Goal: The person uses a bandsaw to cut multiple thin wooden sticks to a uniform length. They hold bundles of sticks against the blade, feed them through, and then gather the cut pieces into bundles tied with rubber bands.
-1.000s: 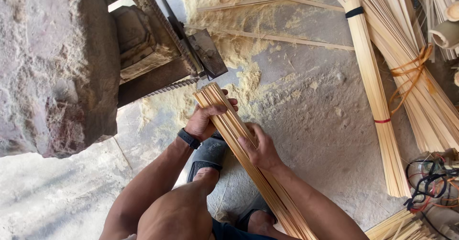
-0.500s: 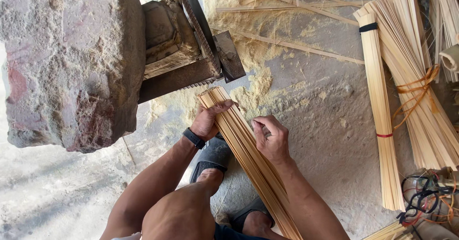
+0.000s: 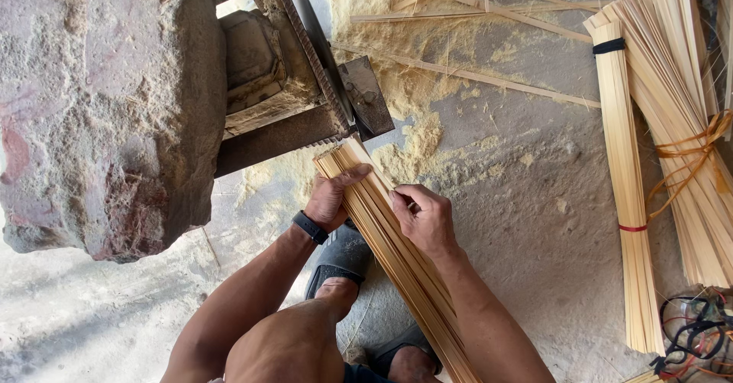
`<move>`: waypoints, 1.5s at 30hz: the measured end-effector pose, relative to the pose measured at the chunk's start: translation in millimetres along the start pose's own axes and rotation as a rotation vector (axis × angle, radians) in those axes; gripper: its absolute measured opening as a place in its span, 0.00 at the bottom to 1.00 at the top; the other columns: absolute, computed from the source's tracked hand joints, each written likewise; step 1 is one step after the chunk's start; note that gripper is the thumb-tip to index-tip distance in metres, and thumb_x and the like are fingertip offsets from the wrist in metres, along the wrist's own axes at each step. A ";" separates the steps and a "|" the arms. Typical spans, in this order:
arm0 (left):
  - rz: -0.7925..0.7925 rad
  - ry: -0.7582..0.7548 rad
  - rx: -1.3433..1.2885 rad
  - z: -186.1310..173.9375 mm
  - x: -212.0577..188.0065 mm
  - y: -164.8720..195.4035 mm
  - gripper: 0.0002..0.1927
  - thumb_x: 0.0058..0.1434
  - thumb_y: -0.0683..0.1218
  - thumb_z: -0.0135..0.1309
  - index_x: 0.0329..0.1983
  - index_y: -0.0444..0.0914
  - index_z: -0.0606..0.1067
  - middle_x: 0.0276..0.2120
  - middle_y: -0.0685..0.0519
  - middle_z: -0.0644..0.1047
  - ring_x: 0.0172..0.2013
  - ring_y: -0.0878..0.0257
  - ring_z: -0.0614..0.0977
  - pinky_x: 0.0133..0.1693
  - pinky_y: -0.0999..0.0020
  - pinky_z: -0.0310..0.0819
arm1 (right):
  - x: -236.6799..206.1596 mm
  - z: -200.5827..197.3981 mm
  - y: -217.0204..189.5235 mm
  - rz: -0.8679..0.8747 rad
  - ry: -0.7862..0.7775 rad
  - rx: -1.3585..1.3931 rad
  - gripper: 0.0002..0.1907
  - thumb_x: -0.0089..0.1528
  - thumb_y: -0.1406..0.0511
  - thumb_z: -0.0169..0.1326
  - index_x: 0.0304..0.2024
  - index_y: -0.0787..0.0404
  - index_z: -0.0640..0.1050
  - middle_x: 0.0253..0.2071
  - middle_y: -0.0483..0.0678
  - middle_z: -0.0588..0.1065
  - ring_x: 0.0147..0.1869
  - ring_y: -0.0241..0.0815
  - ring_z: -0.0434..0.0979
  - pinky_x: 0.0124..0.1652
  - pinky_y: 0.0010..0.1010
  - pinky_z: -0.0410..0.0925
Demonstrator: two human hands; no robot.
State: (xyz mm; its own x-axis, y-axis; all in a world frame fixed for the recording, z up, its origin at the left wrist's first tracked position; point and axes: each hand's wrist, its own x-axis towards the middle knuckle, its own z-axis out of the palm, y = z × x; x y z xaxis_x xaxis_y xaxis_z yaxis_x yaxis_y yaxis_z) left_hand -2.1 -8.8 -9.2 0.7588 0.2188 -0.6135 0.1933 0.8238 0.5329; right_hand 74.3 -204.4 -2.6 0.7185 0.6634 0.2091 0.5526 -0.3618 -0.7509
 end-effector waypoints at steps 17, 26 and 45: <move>-0.028 0.047 -0.018 3.2 3.2 1.5 0.18 0.60 0.38 0.58 0.53 0.25 0.77 0.47 0.40 0.82 0.44 0.54 0.85 0.47 0.58 0.84 | 47.6 39.3 -33.6 -0.042 0.189 -0.200 0.06 0.66 0.71 0.58 0.38 0.66 0.73 0.31 0.54 0.76 0.28 0.46 0.80 0.24 0.34 0.74; 0.031 -0.043 -0.030 0.2 2.7 2.0 0.21 0.63 0.40 0.53 0.57 0.23 0.76 0.52 0.38 0.81 0.48 0.53 0.84 0.51 0.58 0.82 | 62.9 48.2 -37.2 -0.015 0.169 -0.172 0.06 0.67 0.70 0.57 0.37 0.66 0.74 0.31 0.54 0.76 0.30 0.47 0.80 0.27 0.36 0.73; 0.036 0.023 0.047 1.5 3.6 -0.9 0.18 0.56 0.39 0.62 0.49 0.26 0.80 0.42 0.41 0.84 0.40 0.54 0.85 0.45 0.55 0.85 | 17.7 26.1 -15.4 0.060 0.095 -0.172 0.13 0.69 0.67 0.55 0.47 0.73 0.82 0.25 0.48 0.73 0.17 0.32 0.68 0.13 0.20 0.61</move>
State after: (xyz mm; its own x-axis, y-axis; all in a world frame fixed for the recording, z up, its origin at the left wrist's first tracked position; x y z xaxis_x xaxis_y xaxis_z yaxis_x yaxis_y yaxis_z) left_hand 1.5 -9.6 -11.0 0.7517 0.2604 -0.6059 0.1952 0.7897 0.5816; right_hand 67.4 -170.0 -3.7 0.7843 0.5753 0.2321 0.5661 -0.5107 -0.6471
